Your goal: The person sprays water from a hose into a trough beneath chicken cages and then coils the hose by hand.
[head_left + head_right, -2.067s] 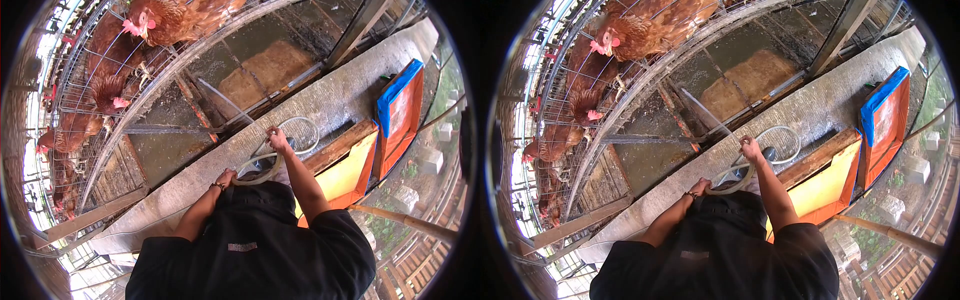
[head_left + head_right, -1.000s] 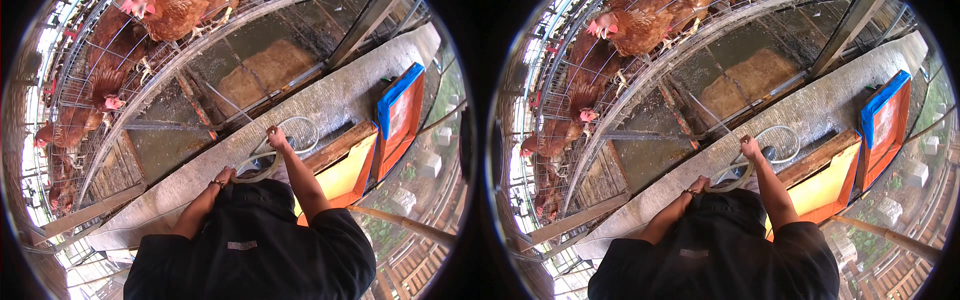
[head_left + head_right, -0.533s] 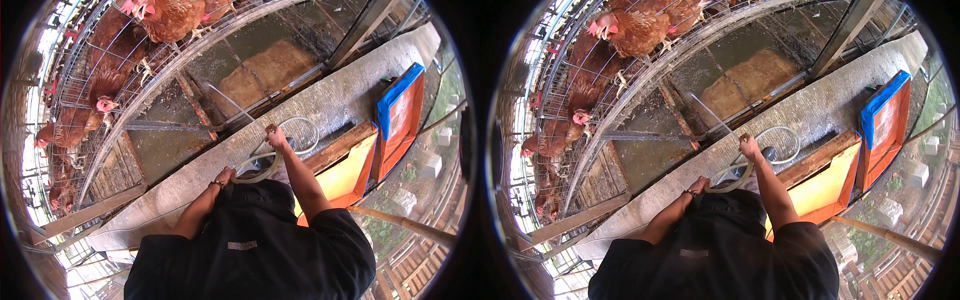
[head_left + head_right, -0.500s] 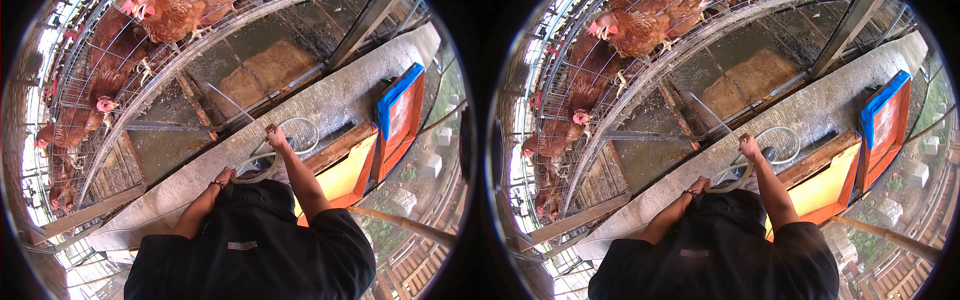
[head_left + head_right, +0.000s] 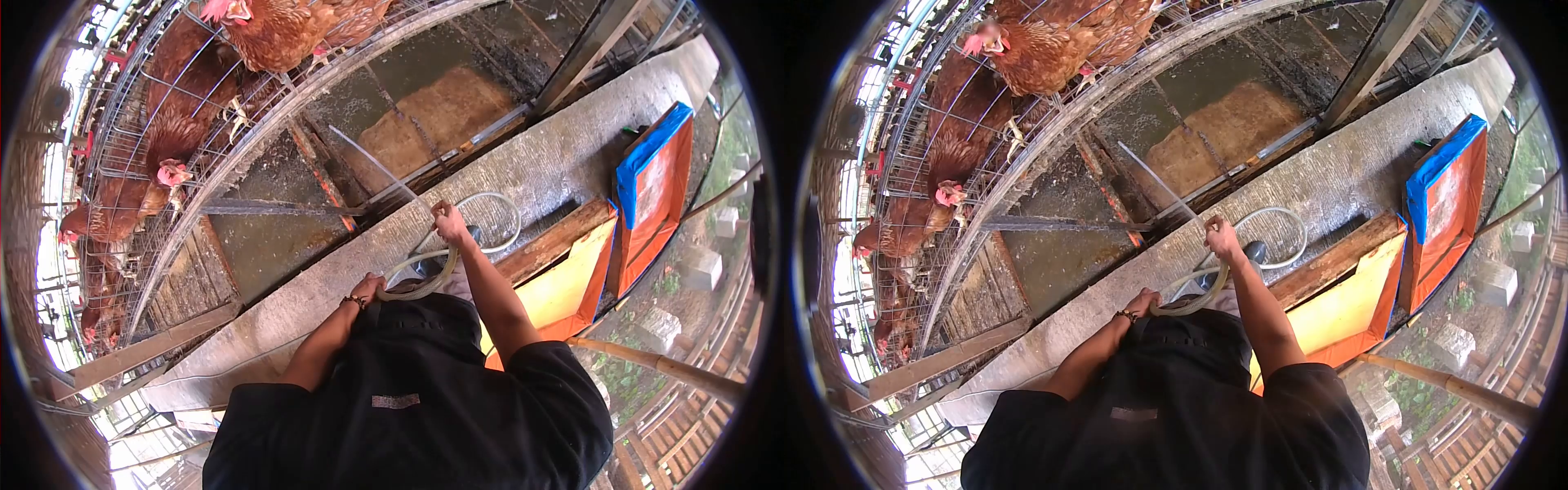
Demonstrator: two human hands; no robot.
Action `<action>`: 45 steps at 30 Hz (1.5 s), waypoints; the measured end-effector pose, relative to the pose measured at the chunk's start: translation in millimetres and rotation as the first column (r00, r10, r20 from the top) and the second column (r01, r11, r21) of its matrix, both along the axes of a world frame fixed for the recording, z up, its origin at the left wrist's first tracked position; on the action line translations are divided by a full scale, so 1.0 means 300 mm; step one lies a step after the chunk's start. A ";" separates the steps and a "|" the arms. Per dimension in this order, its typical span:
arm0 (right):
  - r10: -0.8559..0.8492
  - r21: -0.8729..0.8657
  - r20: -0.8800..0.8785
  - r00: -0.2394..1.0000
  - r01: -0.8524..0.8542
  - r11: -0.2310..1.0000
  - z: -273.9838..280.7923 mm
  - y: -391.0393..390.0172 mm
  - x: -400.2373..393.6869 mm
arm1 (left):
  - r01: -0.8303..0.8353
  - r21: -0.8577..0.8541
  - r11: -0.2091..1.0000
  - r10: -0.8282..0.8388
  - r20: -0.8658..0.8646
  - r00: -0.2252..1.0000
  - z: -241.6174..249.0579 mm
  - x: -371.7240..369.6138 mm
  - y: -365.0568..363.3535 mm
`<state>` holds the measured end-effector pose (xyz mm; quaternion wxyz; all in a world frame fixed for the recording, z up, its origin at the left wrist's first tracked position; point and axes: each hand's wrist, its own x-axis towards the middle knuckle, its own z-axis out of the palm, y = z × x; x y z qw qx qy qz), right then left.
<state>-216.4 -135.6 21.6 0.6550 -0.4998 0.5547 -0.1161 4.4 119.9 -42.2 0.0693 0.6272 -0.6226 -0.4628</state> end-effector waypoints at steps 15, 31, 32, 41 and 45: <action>0.001 -0.023 0.009 1.000 -0.001 1.000 0.037 -0.010 0.019 | -0.015 -0.003 1.000 0.015 -0.028 0.999 -0.024 0.012 0.011; 0.019 -0.063 0.031 0.999 -0.017 0.998 0.044 -0.027 0.046 | -0.096 0.189 0.977 0.114 -0.085 0.990 -0.126 0.045 0.041; 0.015 -0.067 0.045 0.999 -0.012 0.998 0.046 -0.027 0.047 | -0.145 0.293 0.945 0.189 -0.126 0.974 -0.186 0.059 0.048; 0.016 -0.112 0.041 0.999 -0.012 0.994 0.028 -0.025 0.048 | -0.075 0.174 0.982 0.091 -0.085 0.992 -0.052 0.031 0.010; 0.023 -0.119 0.014 1.000 -0.021 0.993 -0.032 -0.008 0.034 | -0.063 0.148 0.987 0.081 -0.116 0.990 -0.074 0.033 0.018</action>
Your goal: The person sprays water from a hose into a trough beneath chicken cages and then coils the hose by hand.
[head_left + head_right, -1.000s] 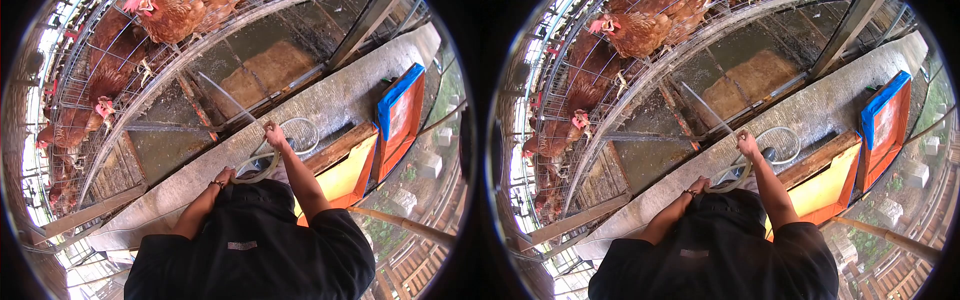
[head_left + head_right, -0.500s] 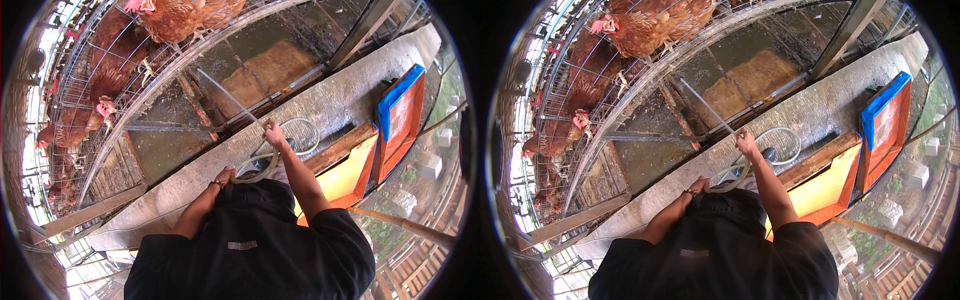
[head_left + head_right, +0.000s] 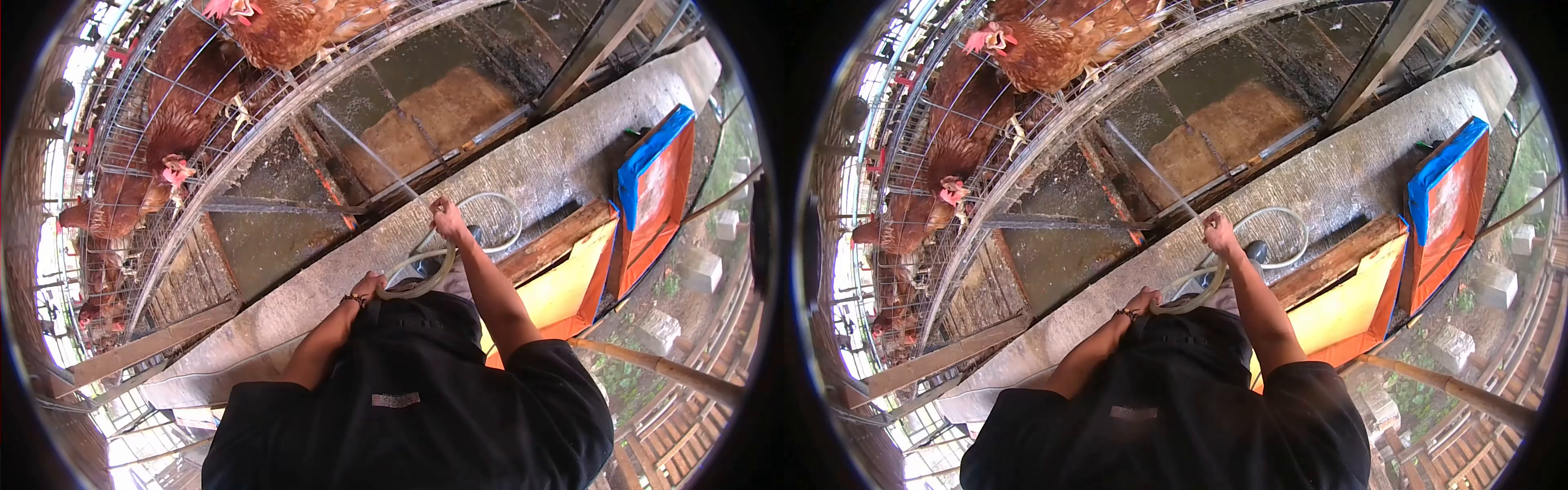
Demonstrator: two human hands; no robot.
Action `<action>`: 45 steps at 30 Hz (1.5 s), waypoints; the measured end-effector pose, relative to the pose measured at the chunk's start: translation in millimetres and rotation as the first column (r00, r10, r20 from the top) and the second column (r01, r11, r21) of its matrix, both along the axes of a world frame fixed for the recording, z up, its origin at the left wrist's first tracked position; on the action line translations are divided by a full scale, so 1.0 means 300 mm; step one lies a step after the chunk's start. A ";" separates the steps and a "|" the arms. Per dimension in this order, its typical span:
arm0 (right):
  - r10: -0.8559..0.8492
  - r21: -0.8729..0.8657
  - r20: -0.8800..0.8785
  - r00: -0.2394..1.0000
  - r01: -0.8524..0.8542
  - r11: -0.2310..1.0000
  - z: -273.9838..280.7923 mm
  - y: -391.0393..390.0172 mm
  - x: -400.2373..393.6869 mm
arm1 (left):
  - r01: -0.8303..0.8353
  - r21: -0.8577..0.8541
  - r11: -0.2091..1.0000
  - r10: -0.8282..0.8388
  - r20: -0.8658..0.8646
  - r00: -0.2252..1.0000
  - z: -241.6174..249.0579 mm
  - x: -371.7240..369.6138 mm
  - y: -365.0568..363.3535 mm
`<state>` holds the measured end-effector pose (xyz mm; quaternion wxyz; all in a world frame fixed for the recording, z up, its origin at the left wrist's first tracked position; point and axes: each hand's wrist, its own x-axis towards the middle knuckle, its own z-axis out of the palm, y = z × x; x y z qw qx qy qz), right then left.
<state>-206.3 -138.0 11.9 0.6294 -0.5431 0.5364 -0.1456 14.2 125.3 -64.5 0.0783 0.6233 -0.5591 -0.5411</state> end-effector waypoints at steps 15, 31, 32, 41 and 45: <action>0.005 0.170 -0.049 0.999 0.003 0.985 -0.008 0.015 -0.017 | 0.067 -0.095 0.993 -0.056 0.114 0.992 0.071 -0.023 -0.018; 0.038 0.104 -0.014 0.999 -0.036 0.994 0.052 -0.015 0.001 | 0.052 -0.068 0.996 -0.044 0.115 0.992 0.081 -0.019 -0.026; 0.040 0.105 -0.019 0.999 -0.038 0.994 0.065 -0.015 0.002 | 0.040 -0.070 0.997 -0.033 0.101 0.994 0.085 -0.021 -0.025; 0.043 0.108 -0.027 0.999 -0.039 0.993 0.098 -0.021 0.017 | -0.066 -0.036 0.997 0.067 0.037 0.997 0.076 -0.023 -0.017; 0.029 0.042 0.017 0.999 -0.030 0.999 0.061 -0.018 0.025 | -0.055 -0.061 0.997 0.060 0.079 0.995 0.079 -0.028 -0.014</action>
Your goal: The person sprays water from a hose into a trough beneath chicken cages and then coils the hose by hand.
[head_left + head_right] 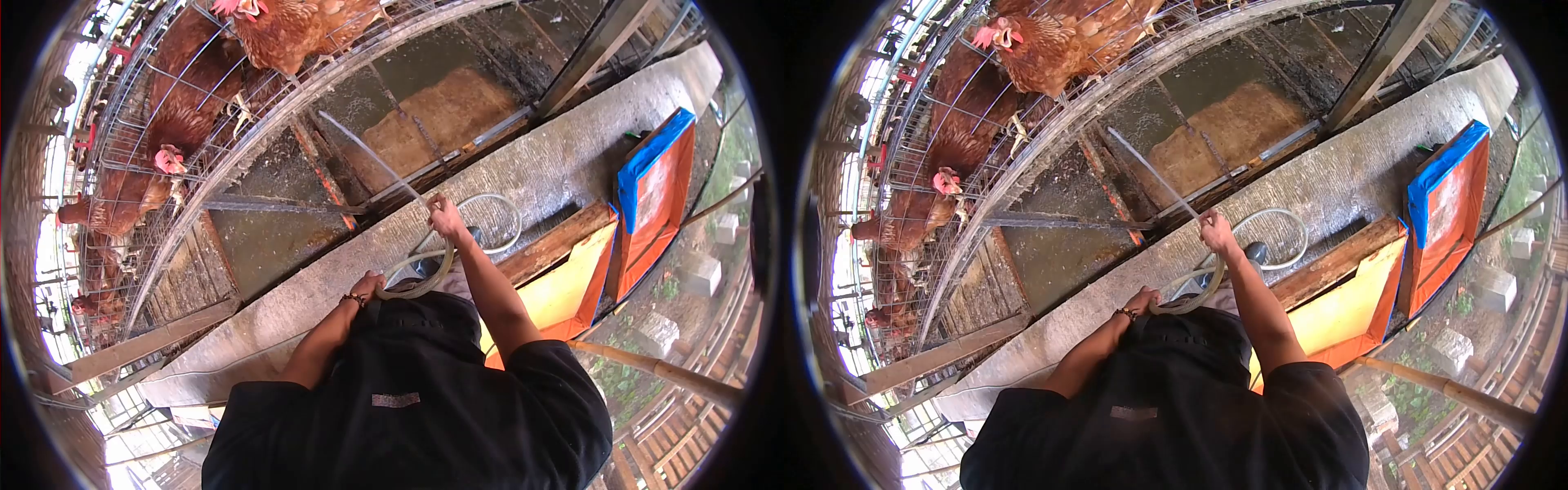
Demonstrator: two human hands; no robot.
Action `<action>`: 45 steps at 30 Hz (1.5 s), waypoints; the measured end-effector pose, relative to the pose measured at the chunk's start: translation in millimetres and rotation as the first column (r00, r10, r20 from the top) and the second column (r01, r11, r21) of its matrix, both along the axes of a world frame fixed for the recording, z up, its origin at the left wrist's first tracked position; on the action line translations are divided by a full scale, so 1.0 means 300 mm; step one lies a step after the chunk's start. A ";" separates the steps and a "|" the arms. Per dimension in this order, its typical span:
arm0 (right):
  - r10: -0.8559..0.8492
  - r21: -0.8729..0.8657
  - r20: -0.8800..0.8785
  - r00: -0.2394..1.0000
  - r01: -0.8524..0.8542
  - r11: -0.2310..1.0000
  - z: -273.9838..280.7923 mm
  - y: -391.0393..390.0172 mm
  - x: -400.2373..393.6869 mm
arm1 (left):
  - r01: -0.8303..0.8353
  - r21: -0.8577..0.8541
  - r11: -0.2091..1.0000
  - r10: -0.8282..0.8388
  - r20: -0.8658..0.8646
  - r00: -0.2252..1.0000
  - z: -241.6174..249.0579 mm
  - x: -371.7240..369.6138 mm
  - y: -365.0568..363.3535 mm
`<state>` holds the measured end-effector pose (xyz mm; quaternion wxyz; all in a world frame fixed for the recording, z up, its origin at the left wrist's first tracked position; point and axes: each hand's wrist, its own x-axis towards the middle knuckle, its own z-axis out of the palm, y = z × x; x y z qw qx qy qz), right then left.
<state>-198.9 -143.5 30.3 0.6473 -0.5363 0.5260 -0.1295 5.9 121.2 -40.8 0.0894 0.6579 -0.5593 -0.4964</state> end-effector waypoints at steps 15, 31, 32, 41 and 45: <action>-0.016 0.096 -0.071 0.997 0.023 0.995 -0.122 0.054 -0.053 | 0.069 -0.004 0.998 -0.069 0.017 0.997 0.042 -0.014 -0.013; -0.062 0.166 -0.101 0.993 0.078 0.983 -0.110 0.073 -0.094 | 0.087 -0.029 0.996 -0.085 0.040 0.996 0.025 -0.008 -0.009; -0.070 0.164 -0.094 0.993 0.085 0.983 -0.112 0.074 -0.096 | 0.087 -0.038 0.995 -0.085 0.041 0.996 0.021 -0.005 -0.008; -0.088 0.157 -0.094 0.992 0.102 0.982 -0.090 0.076 -0.112 | 0.093 -0.051 0.994 -0.092 0.034 0.995 0.014 -0.005 -0.008; -0.096 0.157 -0.088 0.991 0.109 0.982 -0.094 0.081 -0.114 | 0.092 -0.049 0.994 -0.091 0.027 0.995 0.011 -0.003 -0.006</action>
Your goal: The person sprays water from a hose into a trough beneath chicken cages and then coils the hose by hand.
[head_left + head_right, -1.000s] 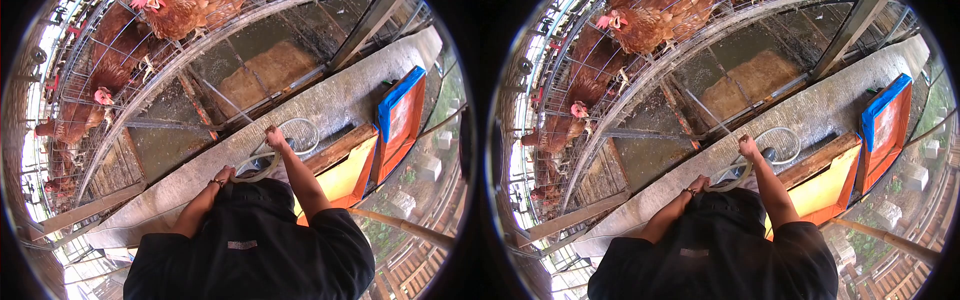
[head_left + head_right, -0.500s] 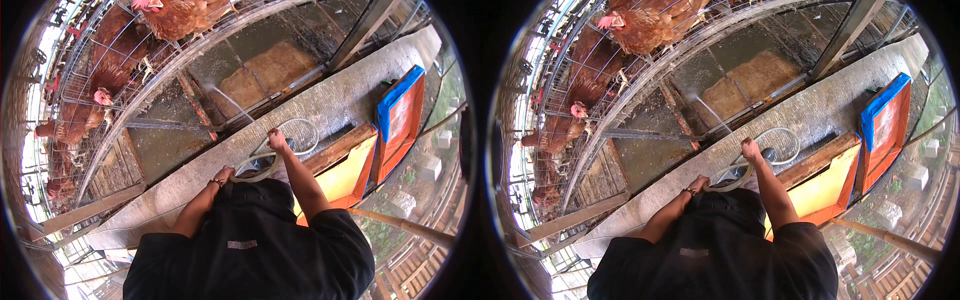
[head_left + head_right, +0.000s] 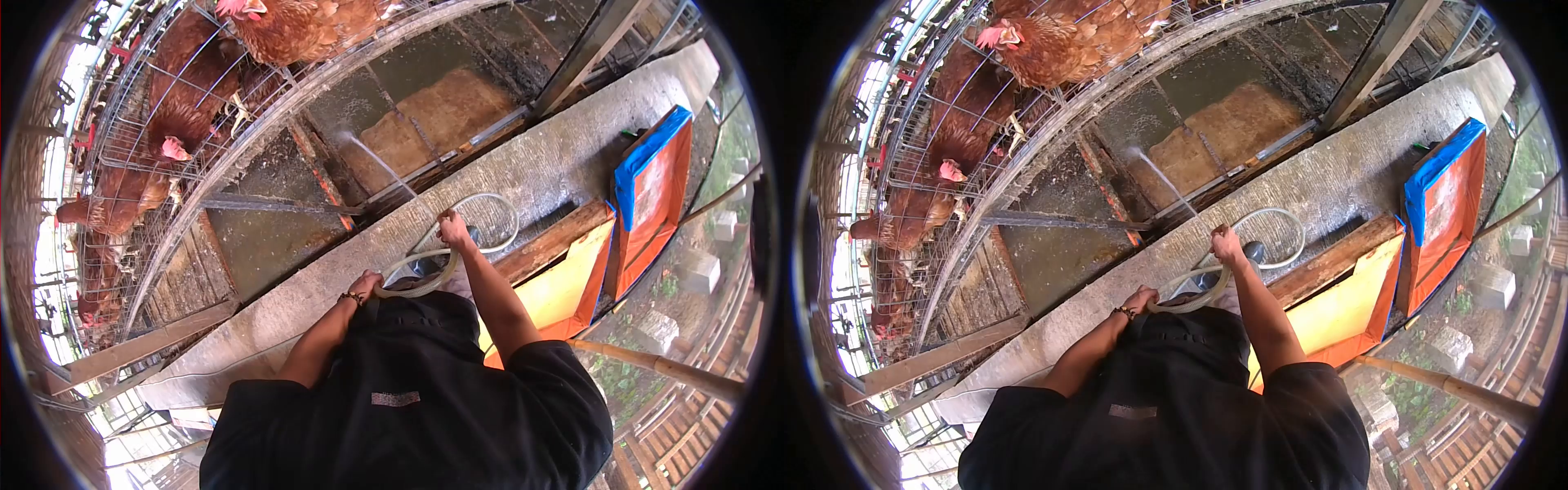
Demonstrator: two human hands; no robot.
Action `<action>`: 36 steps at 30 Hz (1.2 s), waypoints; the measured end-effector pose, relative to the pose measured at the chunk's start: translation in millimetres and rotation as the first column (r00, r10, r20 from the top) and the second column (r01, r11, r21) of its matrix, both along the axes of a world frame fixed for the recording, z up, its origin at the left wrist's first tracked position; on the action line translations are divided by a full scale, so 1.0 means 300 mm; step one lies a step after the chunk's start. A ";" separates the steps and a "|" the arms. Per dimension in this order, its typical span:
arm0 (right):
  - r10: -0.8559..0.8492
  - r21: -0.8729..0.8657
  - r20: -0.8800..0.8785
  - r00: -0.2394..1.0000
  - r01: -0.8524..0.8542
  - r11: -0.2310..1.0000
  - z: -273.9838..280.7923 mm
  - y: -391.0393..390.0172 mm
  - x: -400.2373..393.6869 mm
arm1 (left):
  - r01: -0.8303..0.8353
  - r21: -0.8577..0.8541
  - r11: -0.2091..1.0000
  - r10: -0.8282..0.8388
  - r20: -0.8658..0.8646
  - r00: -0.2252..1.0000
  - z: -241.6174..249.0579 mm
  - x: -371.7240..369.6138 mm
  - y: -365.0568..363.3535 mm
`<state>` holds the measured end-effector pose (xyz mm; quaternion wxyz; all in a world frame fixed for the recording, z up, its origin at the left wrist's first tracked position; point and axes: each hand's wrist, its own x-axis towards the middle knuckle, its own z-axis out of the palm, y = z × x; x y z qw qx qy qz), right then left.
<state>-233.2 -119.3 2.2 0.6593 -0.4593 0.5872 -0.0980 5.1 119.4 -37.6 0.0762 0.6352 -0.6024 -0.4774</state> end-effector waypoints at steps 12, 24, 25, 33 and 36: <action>-0.023 -0.037 -0.017 1.000 0.022 0.999 -0.054 0.012 -0.012 | 0.014 0.005 1.000 -0.015 0.066 0.998 0.033 -0.011 -0.005; 0.045 -0.028 -0.017 0.999 -0.045 0.999 0.008 -0.010 0.023 | -0.067 0.043 0.997 0.067 0.003 0.998 -0.019 0.000 0.013; 0.041 -0.032 -0.006 0.999 -0.041 0.999 0.014 -0.012 0.023 | -0.052 0.031 0.998 0.052 -0.009 0.999 -0.038 0.006 0.015; 0.022 -0.051 0.055 0.998 -0.019 0.999 0.003 -0.032 0.048 | -0.024 0.003 1.000 0.024 0.002 1.000 -0.026 0.007 0.005; 0.030 -0.041 0.060 0.998 -0.027 0.999 0.023 -0.041 0.057 | 0.012 -0.015 1.000 -0.012 0.020 1.000 0.014 -0.001 0.000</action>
